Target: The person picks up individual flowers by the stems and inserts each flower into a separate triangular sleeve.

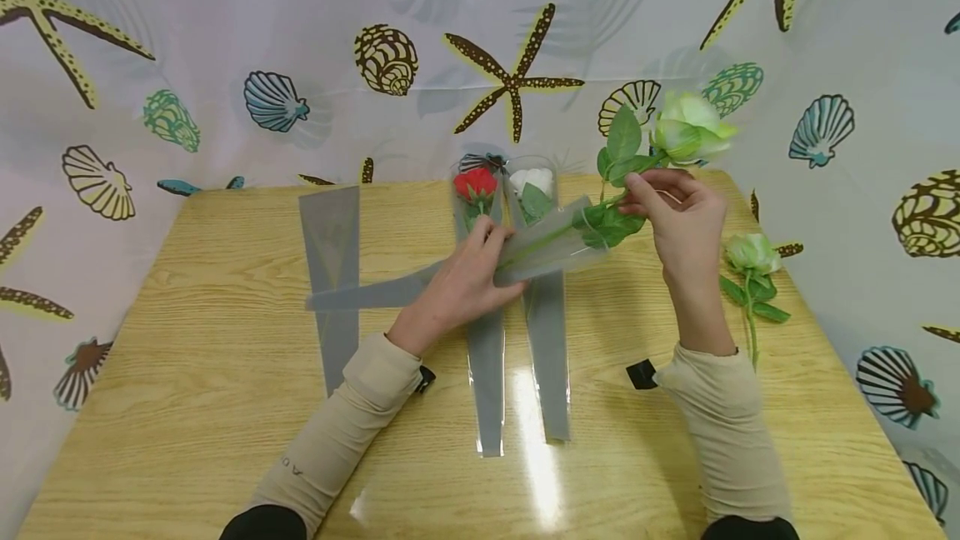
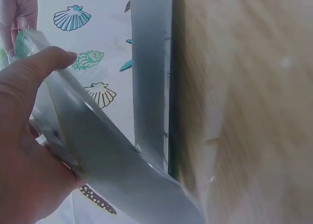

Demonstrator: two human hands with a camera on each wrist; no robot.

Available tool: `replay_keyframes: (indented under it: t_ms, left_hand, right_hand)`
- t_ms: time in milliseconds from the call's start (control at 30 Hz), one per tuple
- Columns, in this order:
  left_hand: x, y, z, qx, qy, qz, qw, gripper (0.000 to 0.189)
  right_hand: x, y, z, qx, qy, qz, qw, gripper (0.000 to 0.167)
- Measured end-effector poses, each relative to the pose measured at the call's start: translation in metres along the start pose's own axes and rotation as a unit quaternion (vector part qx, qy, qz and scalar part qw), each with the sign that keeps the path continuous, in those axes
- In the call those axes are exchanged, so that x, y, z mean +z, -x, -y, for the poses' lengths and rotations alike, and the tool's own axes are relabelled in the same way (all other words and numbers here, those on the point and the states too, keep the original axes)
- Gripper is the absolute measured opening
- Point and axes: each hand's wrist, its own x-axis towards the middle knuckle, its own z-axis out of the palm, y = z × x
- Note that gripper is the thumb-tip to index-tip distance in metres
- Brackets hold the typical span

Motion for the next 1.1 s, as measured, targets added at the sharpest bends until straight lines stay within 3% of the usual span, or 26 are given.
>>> replay_keyframes:
  t_ms: [300,633,767,933,1100]
  left_hand:
    - [0.002,-0.001,0.002,-0.010,-0.016,-0.043,0.9989,0.070]
    - [0.002,-0.001,0.003,-0.027,-0.008,-0.056,0.9980,0.073]
    - [0.002,-0.001,0.003,-0.035,-0.004,-0.062,0.9975,0.075]
    - [0.002,-0.001,0.004,-0.044,-0.006,-0.068,0.9967,0.077]
    - [0.001,-0.001,0.004,-0.053,-0.002,-0.068,0.9963,0.078]
  right_hand:
    - [0.010,0.005,-0.004,0.001,-0.001,0.020,0.9998,0.014]
    - [0.017,0.009,-0.009,0.020,0.037,0.043,0.9982,0.013]
    - [0.017,0.010,-0.010,0.024,0.100,0.042,0.9938,0.015]
    - [0.016,0.011,-0.011,0.032,0.214,0.039,0.9755,0.025]
    - [0.016,0.010,-0.014,0.038,0.257,0.056,0.9639,0.031]
